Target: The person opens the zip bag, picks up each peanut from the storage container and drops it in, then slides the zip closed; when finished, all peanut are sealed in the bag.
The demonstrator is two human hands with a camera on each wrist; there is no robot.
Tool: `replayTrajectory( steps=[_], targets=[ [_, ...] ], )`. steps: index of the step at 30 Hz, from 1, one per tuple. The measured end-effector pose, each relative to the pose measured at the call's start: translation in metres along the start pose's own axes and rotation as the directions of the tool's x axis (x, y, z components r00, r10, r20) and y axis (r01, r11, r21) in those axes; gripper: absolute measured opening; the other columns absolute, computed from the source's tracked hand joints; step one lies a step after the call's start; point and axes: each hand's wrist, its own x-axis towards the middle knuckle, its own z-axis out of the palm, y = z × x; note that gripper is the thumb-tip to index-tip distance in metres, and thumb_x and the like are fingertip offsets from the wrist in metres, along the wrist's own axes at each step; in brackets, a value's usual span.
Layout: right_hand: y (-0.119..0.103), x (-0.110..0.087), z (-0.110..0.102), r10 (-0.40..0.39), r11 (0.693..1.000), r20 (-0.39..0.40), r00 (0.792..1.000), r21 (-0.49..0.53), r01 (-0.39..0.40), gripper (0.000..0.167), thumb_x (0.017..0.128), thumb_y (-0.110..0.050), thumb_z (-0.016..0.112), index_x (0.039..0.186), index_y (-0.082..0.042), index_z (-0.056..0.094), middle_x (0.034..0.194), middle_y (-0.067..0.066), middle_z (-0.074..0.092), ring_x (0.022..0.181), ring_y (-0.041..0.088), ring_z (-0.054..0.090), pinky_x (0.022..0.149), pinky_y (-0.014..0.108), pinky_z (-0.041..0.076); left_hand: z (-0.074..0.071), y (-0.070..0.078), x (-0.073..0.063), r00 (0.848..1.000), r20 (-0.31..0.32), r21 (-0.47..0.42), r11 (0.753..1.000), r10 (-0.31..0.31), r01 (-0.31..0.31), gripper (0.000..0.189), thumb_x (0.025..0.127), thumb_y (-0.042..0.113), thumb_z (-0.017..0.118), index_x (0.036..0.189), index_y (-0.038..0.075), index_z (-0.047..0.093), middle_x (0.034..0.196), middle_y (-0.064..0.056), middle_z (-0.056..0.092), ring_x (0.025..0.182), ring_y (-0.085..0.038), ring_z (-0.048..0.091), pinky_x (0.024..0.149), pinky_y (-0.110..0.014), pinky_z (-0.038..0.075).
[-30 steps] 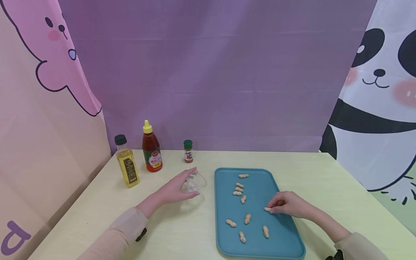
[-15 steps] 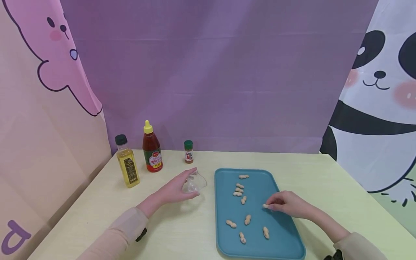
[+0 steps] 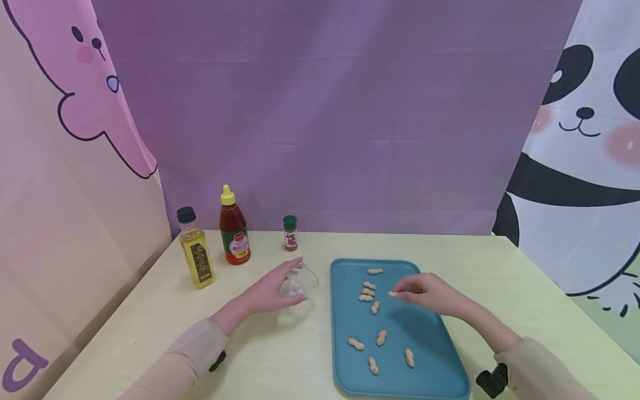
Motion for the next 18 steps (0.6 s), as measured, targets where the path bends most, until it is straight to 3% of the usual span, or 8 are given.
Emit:
replayTrajectory(
  steps=[10,18],
  targets=[
    [-0.025,0.034,0.019,-0.08,0.997,-0.042,0.996,-0.026,0.079,0.021,0.092,-0.03,0.059,0.103,-0.014,0.068,0.096,0.001,0.069,0.079,0.011,0.063,0.067,0.022,0.052,-0.001,0.001,-0.001,1.0,0.005,-0.019,1.0,-0.004,0.004,0.087,0.08,0.05,0.068,0.149,0.019,0.024,0.149,0.001,0.036,0.137,-0.022,0.034,0.11,-0.046,0.034],
    [-0.051,0.062,0.035,-0.083,0.996,-0.04,0.996,0.03,0.084,0.019,0.091,-0.029,0.06,0.102,-0.015,0.069,0.094,0.003,0.069,0.08,0.022,0.064,0.066,0.021,0.052,-0.002,0.001,-0.001,1.0,0.002,-0.025,1.0,-0.001,0.001,0.087,0.081,0.048,0.069,0.149,0.017,0.024,0.148,0.001,0.037,0.137,-0.021,0.034,0.11,-0.045,0.034]
  ],
)
